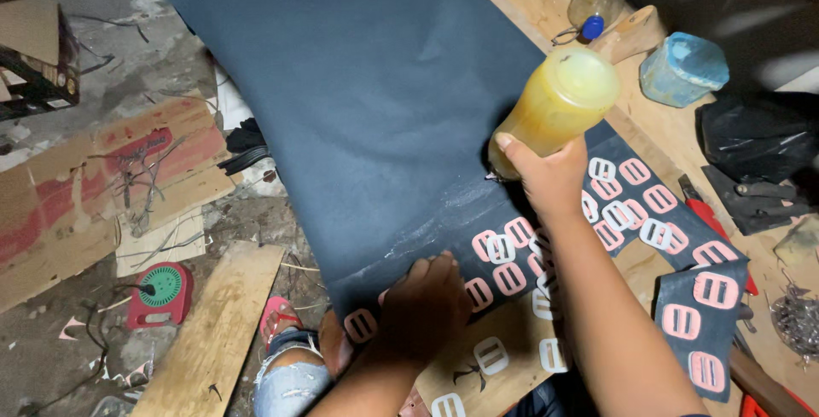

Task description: The person applies adhesive to a dark sheet using a yellow squeeze bottle, then places small white plastic shoe parts onto the sheet. They later use a brush to spread additional adhesive on the sheet.

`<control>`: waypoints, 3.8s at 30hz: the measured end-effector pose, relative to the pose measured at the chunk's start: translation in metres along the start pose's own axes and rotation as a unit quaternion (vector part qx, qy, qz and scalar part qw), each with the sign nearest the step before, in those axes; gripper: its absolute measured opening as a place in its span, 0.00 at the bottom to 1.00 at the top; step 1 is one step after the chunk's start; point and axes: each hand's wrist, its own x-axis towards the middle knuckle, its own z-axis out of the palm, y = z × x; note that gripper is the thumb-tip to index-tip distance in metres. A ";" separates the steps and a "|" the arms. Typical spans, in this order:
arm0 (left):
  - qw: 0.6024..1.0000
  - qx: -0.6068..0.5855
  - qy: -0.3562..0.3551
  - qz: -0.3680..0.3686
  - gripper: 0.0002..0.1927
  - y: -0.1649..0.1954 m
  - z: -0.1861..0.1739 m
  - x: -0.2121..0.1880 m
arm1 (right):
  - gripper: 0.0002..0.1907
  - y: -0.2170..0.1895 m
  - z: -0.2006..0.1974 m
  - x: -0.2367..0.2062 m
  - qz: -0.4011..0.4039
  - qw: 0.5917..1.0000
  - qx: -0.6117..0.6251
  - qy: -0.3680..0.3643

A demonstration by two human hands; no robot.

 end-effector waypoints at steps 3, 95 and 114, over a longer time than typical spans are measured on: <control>1.000 0.007 0.009 0.020 0.20 0.001 -0.002 0.000 | 0.26 -0.011 -0.014 0.000 0.095 0.990 -0.013 -0.103; 0.993 -0.087 0.079 -0.017 0.12 0.010 -0.010 0.007 | 0.22 0.039 -0.143 0.098 -0.012 0.967 -0.248 -0.049; 0.990 -0.111 0.079 -0.027 0.12 0.012 -0.012 0.008 | 0.23 0.052 -0.148 0.109 0.042 0.984 -0.166 -0.050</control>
